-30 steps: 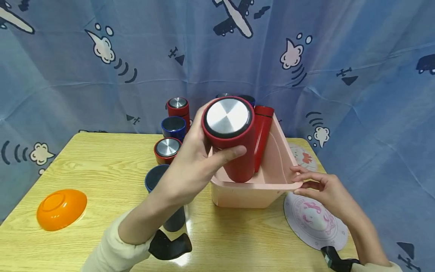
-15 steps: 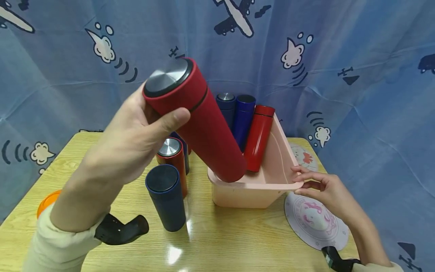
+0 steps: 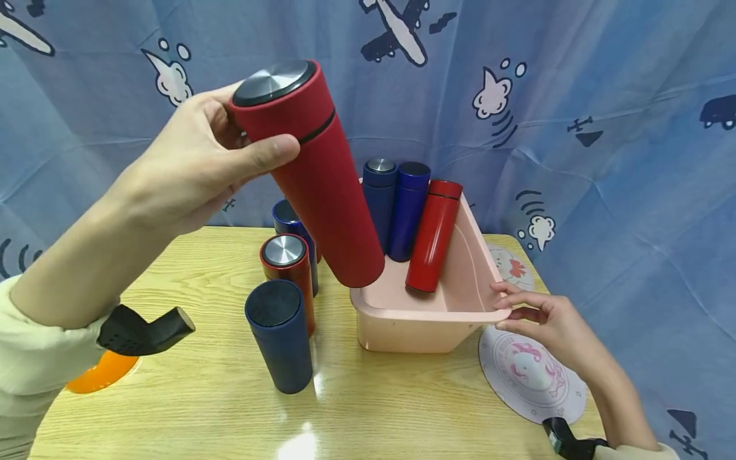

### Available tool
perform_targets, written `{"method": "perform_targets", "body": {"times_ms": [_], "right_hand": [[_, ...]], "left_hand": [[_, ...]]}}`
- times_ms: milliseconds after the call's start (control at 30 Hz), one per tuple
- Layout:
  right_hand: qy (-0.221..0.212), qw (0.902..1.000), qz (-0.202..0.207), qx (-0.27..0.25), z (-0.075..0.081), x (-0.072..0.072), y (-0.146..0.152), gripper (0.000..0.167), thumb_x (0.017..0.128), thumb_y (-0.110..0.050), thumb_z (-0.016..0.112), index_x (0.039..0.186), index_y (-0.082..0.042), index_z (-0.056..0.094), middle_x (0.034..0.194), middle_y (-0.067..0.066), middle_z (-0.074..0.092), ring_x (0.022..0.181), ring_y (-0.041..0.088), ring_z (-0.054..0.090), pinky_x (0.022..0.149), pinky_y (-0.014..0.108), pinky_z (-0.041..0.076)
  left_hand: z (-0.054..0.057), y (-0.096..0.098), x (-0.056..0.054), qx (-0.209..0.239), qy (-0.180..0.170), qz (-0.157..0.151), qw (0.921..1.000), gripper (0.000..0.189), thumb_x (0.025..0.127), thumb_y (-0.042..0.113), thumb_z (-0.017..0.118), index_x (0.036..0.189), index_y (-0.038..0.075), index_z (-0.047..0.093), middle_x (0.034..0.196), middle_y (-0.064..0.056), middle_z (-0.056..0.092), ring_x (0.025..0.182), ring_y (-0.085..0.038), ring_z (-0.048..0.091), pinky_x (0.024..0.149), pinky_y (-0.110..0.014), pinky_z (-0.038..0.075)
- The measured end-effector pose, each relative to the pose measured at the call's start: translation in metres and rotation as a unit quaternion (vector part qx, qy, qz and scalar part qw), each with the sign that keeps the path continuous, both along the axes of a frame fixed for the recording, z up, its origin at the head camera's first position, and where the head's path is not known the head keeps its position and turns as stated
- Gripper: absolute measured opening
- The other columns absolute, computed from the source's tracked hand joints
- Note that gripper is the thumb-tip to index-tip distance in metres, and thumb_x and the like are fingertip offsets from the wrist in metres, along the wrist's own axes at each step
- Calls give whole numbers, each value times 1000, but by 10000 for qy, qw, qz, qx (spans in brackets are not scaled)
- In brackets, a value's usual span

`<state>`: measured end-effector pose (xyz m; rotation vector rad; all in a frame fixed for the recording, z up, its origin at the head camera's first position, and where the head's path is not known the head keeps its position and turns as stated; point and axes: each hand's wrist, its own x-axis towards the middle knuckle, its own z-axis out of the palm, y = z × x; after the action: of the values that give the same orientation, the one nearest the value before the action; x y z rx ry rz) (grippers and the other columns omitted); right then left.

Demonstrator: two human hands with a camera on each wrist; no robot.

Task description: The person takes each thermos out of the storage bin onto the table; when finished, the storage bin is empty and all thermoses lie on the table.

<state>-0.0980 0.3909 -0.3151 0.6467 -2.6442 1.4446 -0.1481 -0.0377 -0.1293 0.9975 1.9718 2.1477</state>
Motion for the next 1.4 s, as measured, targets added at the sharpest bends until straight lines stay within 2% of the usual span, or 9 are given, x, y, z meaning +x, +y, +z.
{"method": "perform_targets", "body": {"times_ms": [133, 367, 567, 700, 833, 1033, 1267, 1333, 1400], "right_hand": [[23, 9999, 31, -119, -2, 0, 1, 33, 77, 22, 64, 107, 9, 66, 128, -14, 59, 95, 2, 65, 69, 18, 55], [74, 10000, -36, -43, -4, 0, 0, 33, 76, 22, 65, 106, 9, 66, 127, -15, 59, 97, 0, 64, 70, 17, 54], [52, 10000, -17, -72, -3, -1, 1, 34, 76, 22, 65, 106, 6, 67, 126, -15, 60, 97, 0, 64, 69, 17, 54], [21, 9999, -121, 72, -1, 0, -1, 31, 77, 20, 66, 106, 8, 66, 126, -16, 59, 98, -1, 63, 70, 18, 55], [-33, 9997, -192, 154, 0, 1, -2, 29, 78, 17, 67, 106, 11, 64, 126, -18, 59, 99, -1, 63, 71, 20, 55], [-8, 9998, -163, 107, 1, 2, -1, 30, 78, 18, 67, 106, 11, 64, 127, -17, 59, 100, 0, 63, 72, 19, 55], [-51, 9995, -252, 190, 1, 2, -1, 30, 78, 16, 67, 108, 11, 64, 126, -18, 58, 99, 0, 63, 71, 20, 55], [-69, 9994, -260, 204, 1, 2, -1, 30, 78, 16, 67, 108, 11, 64, 126, -19, 58, 99, -1, 63, 71, 20, 55], [-100, 9994, -266, 212, 2, 2, -1, 30, 79, 15, 67, 108, 11, 64, 126, -19, 58, 99, -1, 63, 70, 21, 56]], "left_hand": [[0, 0, -16, -334, 234, 178, 9990, 48, 84, 6, 70, 129, 4, 54, 115, -12, 65, 105, -24, 63, 94, -37, 50], [-1, -7, -42, -713, 597, 109, 9956, 48, 86, 8, 68, 131, 4, 53, 116, -12, 63, 108, -25, 61, 95, -37, 49], [4, -21, -56, -196, 500, -395, 9978, 43, 86, 6, 67, 127, 2, 55, 116, -19, 62, 109, -34, 59, 97, -39, 48], [10, -31, -62, -5, 618, -567, 9965, 45, 85, 8, 72, 126, 0, 55, 118, -20, 60, 111, -35, 57, 95, -37, 49], [16, -40, -65, 143, 728, -602, 9954, 45, 84, 5, 72, 126, -1, 56, 120, -22, 58, 112, -36, 56, 93, -35, 51], [25, -58, -67, 471, 1037, -627, 9915, 38, 87, -2, 65, 124, -4, 57, 120, -27, 56, 109, -38, 55, 89, -32, 53], [34, -100, -97, 625, 1354, -829, 9853, 43, 89, -10, 58, 131, -8, 49, 132, -31, 45, 119, -42, 46, 91, -38, 52], [35, -112, -100, 681, 1331, -757, 9859, 44, 89, -11, 57, 131, -9, 48, 132, -31, 44, 119, -41, 45, 90, -37, 53], [34, -122, -100, 703, 1334, -558, 9870, 43, 89, -11, 57, 131, -10, 48, 133, -31, 44, 119, -40, 46, 88, -35, 53]]}}
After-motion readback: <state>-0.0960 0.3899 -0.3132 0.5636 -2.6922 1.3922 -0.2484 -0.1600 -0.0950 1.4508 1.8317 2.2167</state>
